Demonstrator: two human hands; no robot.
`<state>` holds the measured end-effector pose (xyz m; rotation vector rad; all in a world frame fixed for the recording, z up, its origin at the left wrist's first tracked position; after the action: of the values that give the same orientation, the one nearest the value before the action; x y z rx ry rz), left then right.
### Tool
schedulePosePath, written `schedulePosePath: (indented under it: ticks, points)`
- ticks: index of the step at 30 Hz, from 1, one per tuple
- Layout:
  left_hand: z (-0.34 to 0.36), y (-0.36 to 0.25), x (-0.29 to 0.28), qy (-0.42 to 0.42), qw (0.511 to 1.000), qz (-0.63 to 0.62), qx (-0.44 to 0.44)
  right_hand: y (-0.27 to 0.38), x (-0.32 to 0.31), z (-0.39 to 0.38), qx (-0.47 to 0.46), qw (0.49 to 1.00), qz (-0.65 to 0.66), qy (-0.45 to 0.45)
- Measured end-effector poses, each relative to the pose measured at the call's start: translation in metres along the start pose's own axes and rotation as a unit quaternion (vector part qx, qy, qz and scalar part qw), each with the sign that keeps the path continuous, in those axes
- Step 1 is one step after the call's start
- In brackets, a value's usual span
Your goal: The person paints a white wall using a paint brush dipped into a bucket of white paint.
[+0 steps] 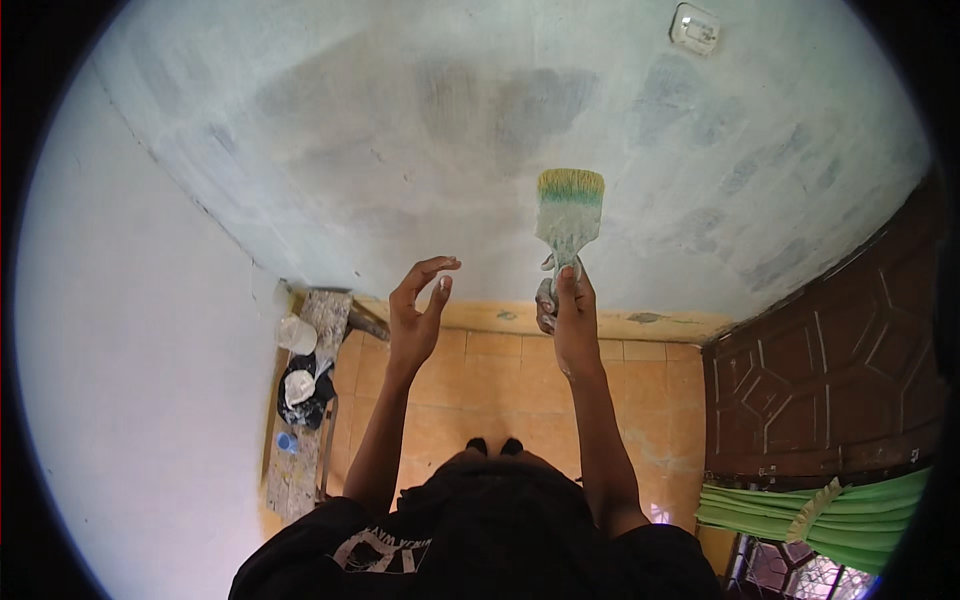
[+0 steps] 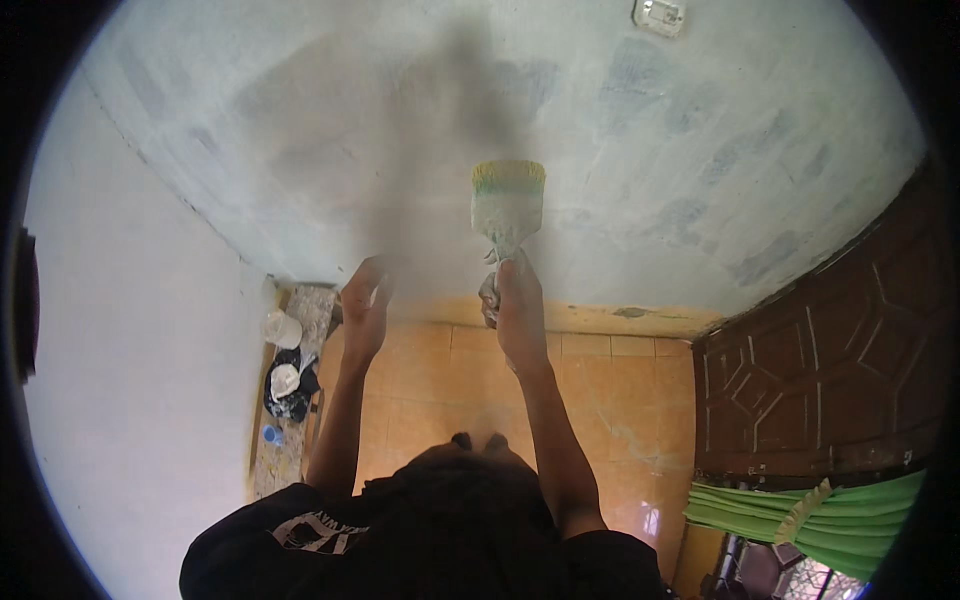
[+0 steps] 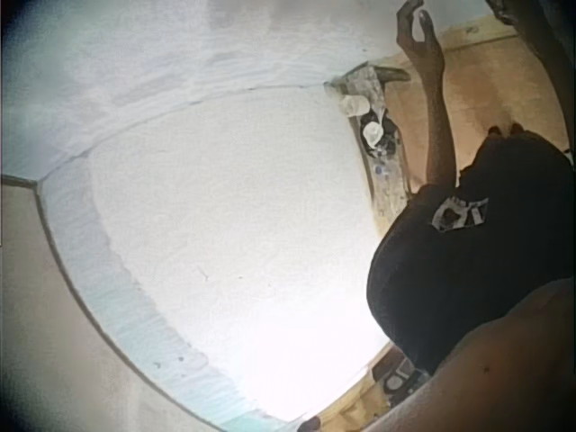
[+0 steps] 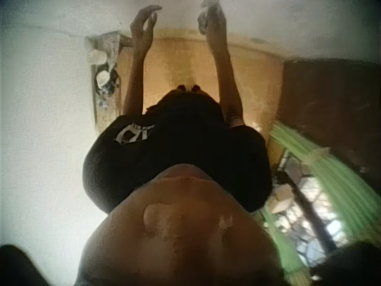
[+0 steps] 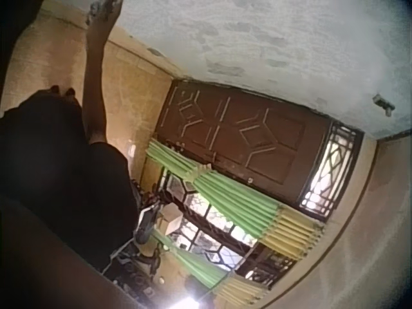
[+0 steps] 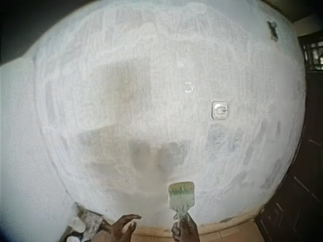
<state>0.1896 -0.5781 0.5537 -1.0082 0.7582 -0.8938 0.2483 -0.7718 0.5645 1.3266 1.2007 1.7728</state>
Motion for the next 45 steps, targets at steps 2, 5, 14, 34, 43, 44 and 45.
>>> schedulePosePath:
  ticks: [2,5,14,34,43,44,45]
  points:
    - [-0.017,0.005,-0.001,0.01,1.0,0.018,-0.019,-0.014,-0.004,-0.008,0.026,1.0,0.008,0.01]
    - [-0.044,0.018,-0.004,0.016,0.998,0.037,-0.053,-0.03,-0.006,-0.02,0.058,0.998,0.005,0.0]
    - [-0.09,0.045,-0.022,-0.021,0.99,0.06,-0.129,-0.07,0.001,-0.039,0.153,0.986,-0.054,0.042]
    - [-0.109,0.089,-0.258,-0.228,0.948,0.14,-0.173,-0.189,0.221,-0.026,0.245,0.938,-0.118,0.215]
    - [-0.11,0.129,-0.353,-0.238,0.943,0.137,-0.187,-0.253,0.299,-0.033,0.27,0.933,-0.111,0.212]
    - [-0.109,0.135,-0.361,-0.244,0.941,0.136,-0.192,-0.259,0.307,-0.032,0.275,0.93,-0.114,0.216]
    - [-0.108,0.141,-0.368,-0.248,0.939,0.132,-0.199,-0.263,0.315,-0.03,0.279,0.927,-0.124,0.218]
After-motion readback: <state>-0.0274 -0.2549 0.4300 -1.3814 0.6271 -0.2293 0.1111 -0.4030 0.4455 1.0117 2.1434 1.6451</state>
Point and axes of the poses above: each hand's wrist, its own z-axis towards the middle knuckle, its own x-axis out of the palm, y = z × x, the point moved 1 cm from there along z, towards the middle knuckle, and after that the axes turned 4 degrees about -x, right-handed, at the moved point
